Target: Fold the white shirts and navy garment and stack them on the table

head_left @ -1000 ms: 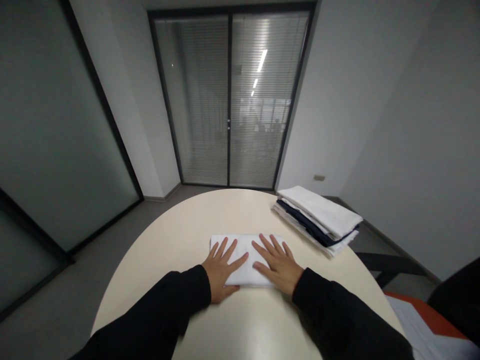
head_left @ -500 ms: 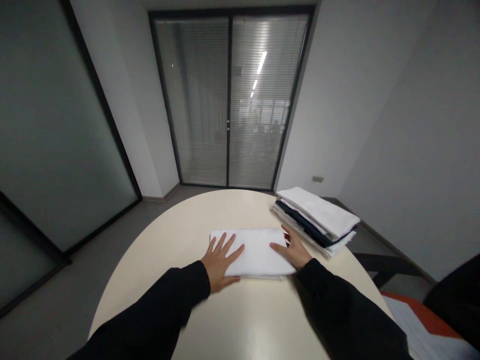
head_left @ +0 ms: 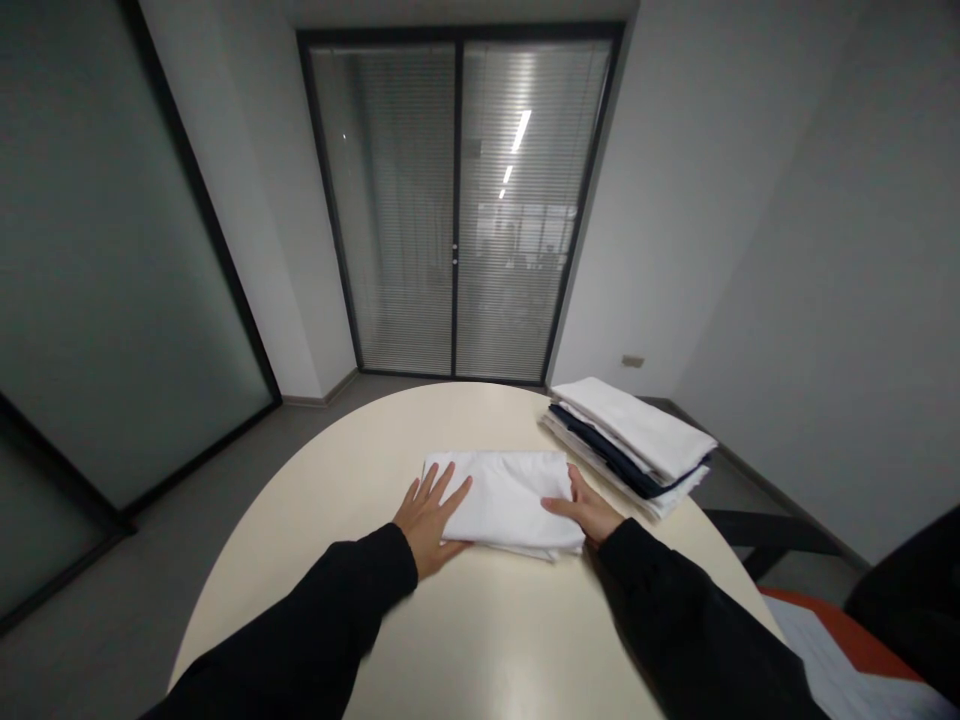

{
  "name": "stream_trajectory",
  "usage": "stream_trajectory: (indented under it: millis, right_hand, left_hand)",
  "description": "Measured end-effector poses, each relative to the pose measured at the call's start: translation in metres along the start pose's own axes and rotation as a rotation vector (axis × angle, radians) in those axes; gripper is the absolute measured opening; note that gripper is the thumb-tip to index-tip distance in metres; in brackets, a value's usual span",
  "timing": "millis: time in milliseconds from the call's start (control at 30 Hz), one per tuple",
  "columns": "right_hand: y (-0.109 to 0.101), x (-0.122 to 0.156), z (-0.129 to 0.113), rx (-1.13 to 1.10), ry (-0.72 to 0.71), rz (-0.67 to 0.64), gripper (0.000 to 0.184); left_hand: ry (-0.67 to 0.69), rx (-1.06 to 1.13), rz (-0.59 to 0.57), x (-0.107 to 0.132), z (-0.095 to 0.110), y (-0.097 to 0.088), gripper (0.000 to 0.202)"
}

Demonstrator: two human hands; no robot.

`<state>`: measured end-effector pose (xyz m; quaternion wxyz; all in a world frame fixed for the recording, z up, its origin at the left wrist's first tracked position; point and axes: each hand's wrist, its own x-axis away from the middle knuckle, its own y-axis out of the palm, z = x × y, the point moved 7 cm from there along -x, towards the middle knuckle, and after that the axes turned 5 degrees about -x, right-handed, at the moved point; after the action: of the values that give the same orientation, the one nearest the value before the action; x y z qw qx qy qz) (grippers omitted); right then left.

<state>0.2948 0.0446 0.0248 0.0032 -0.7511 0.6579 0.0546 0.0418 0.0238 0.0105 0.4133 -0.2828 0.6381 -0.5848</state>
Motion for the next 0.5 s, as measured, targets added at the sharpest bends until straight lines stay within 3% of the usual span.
stream_trajectory:
  millis: [267, 500]
  right_hand:
    - [-0.015, -0.003, -0.023, -0.042, -0.110, 0.115, 0.069]
    - [-0.028, 0.000, -0.069, -0.081, -0.216, 0.179, 0.068]
  left_hand:
    - [-0.221, 0.053, -0.043, 0.000, -0.020, 0.018, 0.092]
    - [-0.225, 0.044, -0.089, 0.001, -0.020, 0.023, 0.088]
